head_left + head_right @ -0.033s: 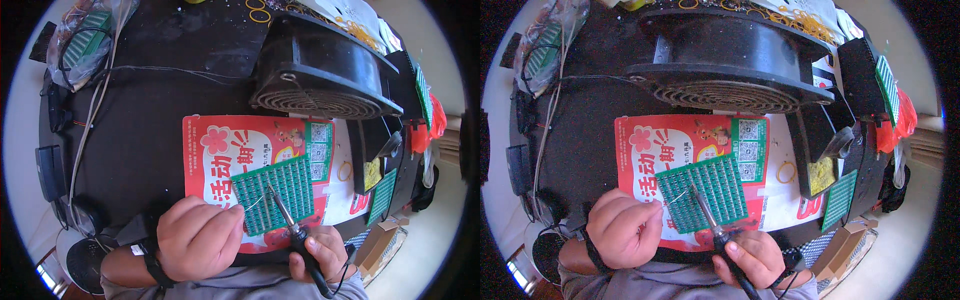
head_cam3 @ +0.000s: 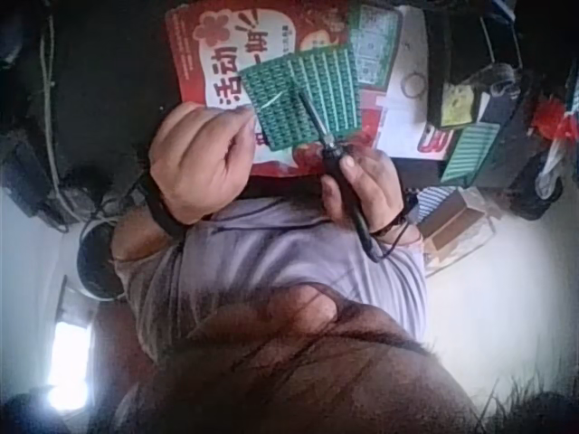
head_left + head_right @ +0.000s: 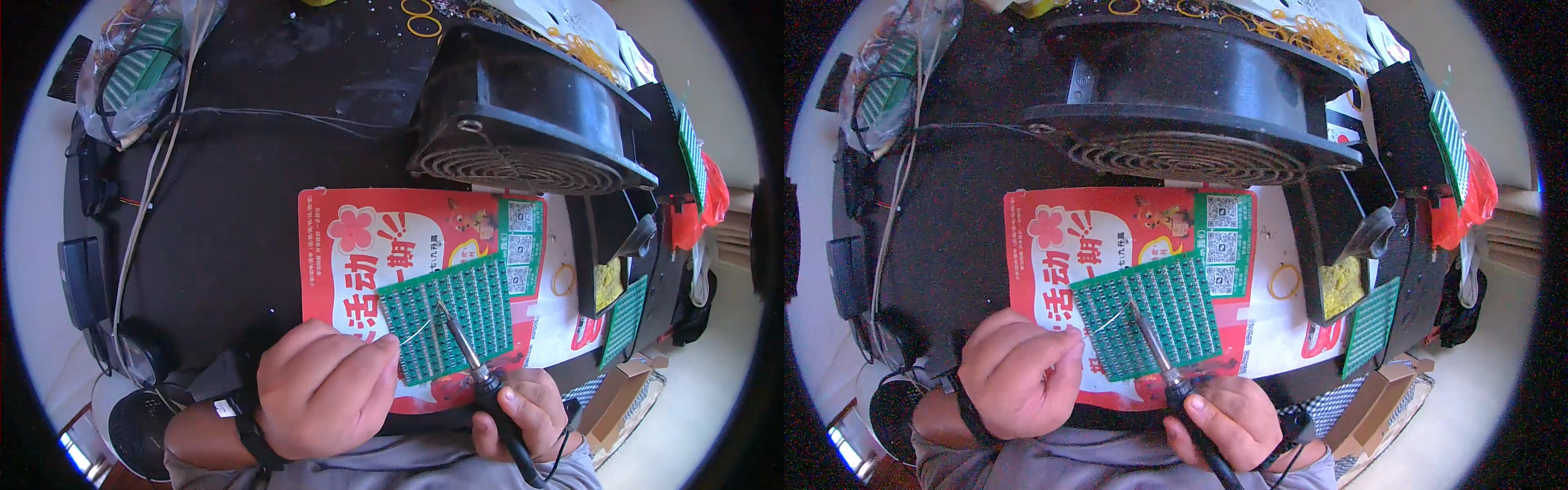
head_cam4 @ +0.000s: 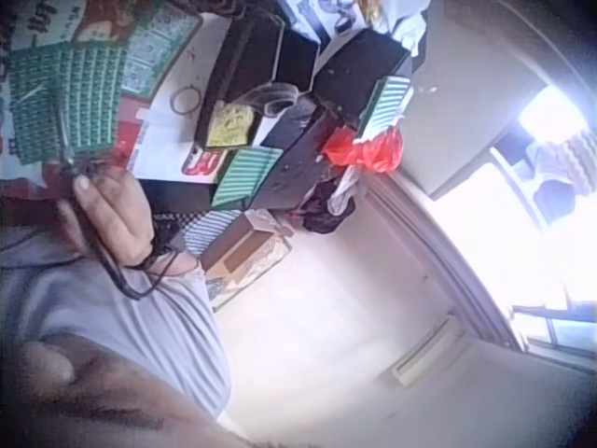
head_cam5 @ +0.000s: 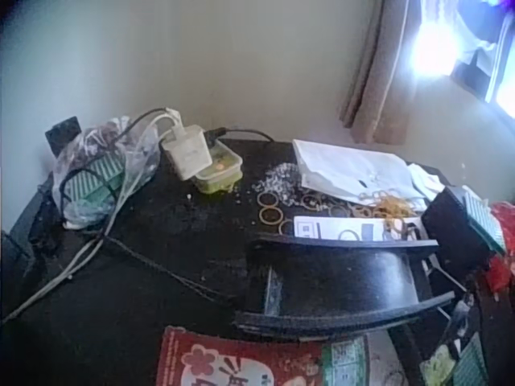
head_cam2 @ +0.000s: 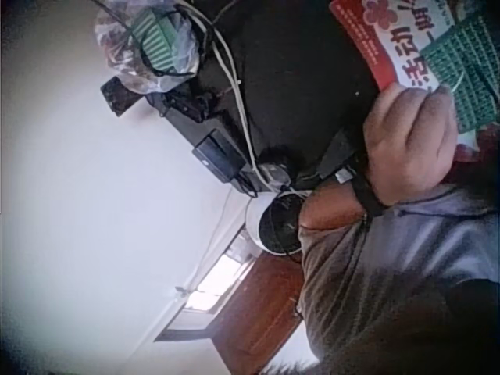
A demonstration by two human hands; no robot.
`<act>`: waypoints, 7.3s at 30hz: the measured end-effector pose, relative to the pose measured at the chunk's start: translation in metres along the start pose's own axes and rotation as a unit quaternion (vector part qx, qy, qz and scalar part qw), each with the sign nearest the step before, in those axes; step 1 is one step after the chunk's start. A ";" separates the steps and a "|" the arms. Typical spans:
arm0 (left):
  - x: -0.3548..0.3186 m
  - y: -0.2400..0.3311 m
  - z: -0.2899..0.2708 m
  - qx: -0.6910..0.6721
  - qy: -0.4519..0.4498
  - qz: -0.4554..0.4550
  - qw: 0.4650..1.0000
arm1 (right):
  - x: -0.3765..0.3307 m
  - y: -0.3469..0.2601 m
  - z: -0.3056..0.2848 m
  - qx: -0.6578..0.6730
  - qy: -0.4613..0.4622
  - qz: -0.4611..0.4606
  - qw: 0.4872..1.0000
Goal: The recorder is soldering small electronic components onto a green PCB at a workbench.
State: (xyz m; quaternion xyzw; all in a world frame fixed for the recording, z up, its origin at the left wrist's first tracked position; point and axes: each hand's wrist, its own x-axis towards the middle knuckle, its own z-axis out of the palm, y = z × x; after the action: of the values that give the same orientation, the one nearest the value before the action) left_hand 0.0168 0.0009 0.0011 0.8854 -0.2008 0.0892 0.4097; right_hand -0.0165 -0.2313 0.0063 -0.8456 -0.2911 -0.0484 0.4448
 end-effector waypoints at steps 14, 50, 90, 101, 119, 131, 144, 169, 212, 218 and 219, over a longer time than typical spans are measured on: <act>-0.001 0.006 -0.007 0.004 -0.069 -0.061 0.996 | -0.003 0.001 0.002 -0.006 0.028 -0.005 1.000; -0.006 0.041 -0.022 -0.063 0.010 -0.225 0.972 | -0.008 0.003 0.006 -0.011 0.071 -0.039 0.997; -0.032 0.018 -0.005 0.053 0.035 -0.060 0.996 | -0.010 -0.002 0.003 -0.032 0.046 -0.028 0.998; -0.029 0.019 -0.003 0.041 0.018 -0.057 0.997 | -0.012 -0.001 0.003 -0.026 0.066 -0.046 0.996; -0.028 0.019 0.000 0.043 -0.010 -0.021 0.999 | -0.020 -0.001 0.003 -0.029 0.070 -0.042 0.996; -0.029 0.020 0.001 0.050 -0.005 -0.022 0.998 | -0.026 -0.001 0.005 -0.009 0.065 -0.035 0.997; -0.028 0.018 0.003 0.058 -0.013 -0.004 0.998 | -0.024 0.001 0.006 -0.011 0.066 -0.043 0.997; -0.033 0.018 0.006 0.080 -0.032 0.029 0.996 | -0.028 0.002 0.009 -0.012 0.103 -0.073 0.992; -0.034 0.017 0.009 0.074 -0.065 0.065 0.993 | -0.037 0.003 0.011 -0.016 0.123 -0.085 0.989; -0.036 0.017 0.013 0.070 -0.021 0.044 0.996 | -0.037 0.005 0.014 -0.020 0.129 -0.093 0.987; -0.036 0.018 0.013 0.070 -0.020 0.039 0.997 | -0.039 0.005 0.012 -0.016 0.124 -0.094 0.988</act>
State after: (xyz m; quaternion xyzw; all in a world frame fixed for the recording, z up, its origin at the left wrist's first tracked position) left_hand -0.0232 -0.0095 -0.0062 0.9048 -0.2369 0.1013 0.3391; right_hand -0.0478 -0.2414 -0.0180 -0.8090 -0.3112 -0.1993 0.4570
